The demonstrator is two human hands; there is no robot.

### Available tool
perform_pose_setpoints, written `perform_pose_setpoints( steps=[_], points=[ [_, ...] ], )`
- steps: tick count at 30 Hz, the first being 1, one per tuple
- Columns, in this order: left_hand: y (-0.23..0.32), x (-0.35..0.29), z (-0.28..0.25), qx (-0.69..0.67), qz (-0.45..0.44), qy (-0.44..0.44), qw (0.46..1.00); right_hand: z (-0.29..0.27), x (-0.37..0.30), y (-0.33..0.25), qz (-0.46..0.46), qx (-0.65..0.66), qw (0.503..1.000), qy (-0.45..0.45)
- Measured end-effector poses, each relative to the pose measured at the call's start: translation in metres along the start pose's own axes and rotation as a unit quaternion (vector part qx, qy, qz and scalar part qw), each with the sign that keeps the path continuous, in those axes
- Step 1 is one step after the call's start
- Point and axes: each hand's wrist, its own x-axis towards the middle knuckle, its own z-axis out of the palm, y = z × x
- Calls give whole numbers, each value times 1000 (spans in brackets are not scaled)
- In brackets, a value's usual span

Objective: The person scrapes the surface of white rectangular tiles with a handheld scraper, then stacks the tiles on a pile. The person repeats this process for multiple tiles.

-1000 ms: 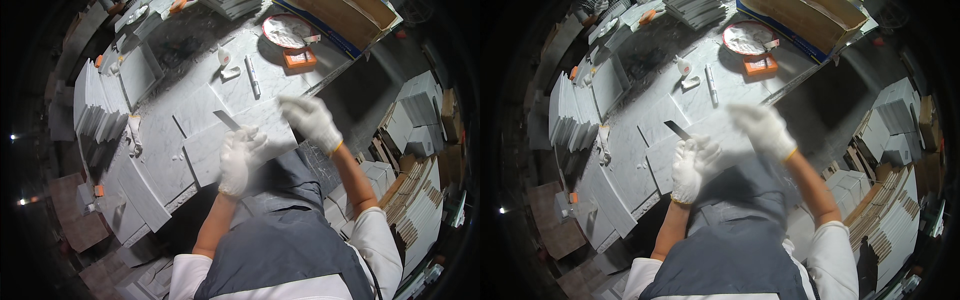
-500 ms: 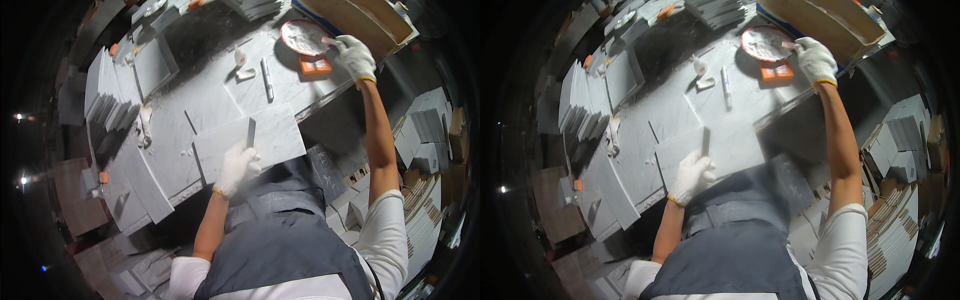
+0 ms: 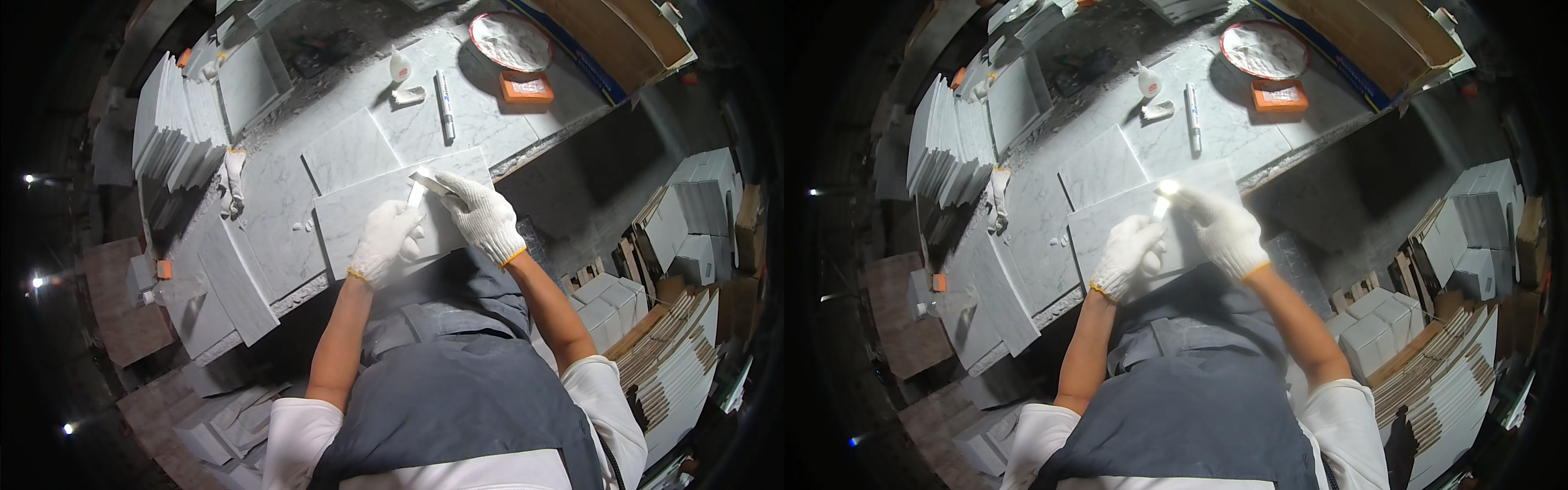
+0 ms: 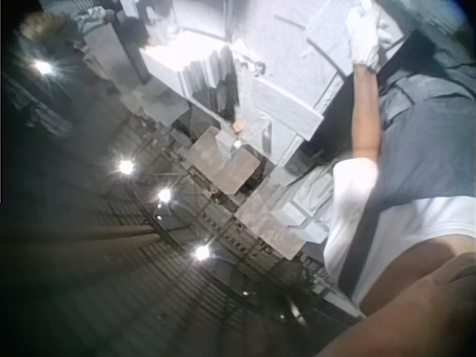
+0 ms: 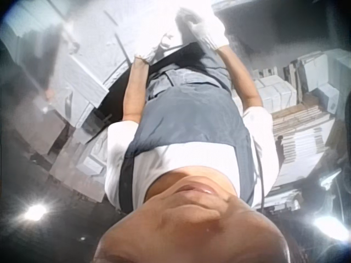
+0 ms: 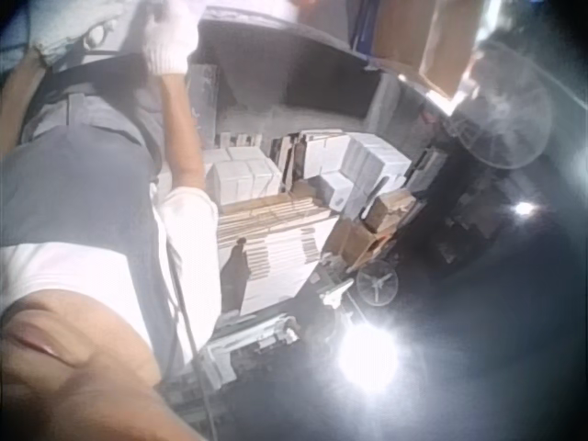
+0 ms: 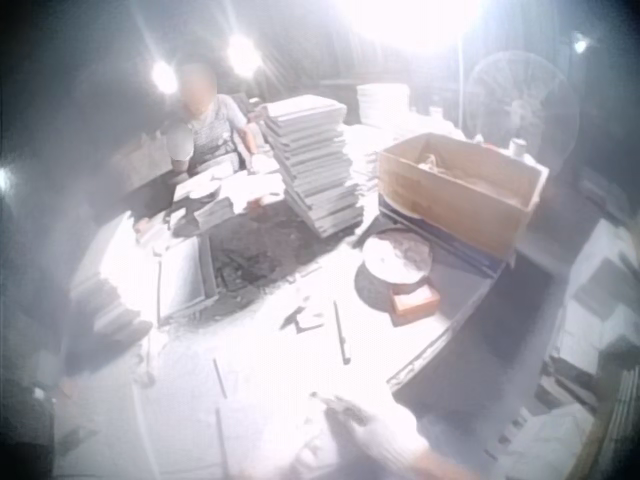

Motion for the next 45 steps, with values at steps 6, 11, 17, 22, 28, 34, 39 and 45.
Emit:
perform_pose_setpoints(
  steps=[6, 11, 17, 22, 28, 34, 39, 45],
  points=[
    [-3, 0, 2, -9, -1, 23, 1000, 9, -8, -15, 36, 34, 989, -137],
    [-6, 3, 3, -41, 5, 21, 999, 9, -3, -16, 92, 24, 988, -120],
    [-9, 3, 4, -76, -13, 30, 997, 17, -5, -20, 71, 41, 991, -108],
    [-8, 0, 4, -110, 0, 24, 994, 15, 3, -16, 58, -42, 994, -85],
    [-10, 1, 4, -102, 7, 20, 995, 7, 5, -22, 51, -57, 982, -172],
    [-10, 1, 8, -105, 11, 34, 994, 7, 9, -20, 57, -94, 975, -194],
    [-7, -1, 10, -81, 27, 39, 996, 1, 13, -17, 64, -84, 990, -98],
    [-8, 1, 12, -69, 11, 48, 996, -9, 17, -26, 129, -88, 967, -200]
  ],
)
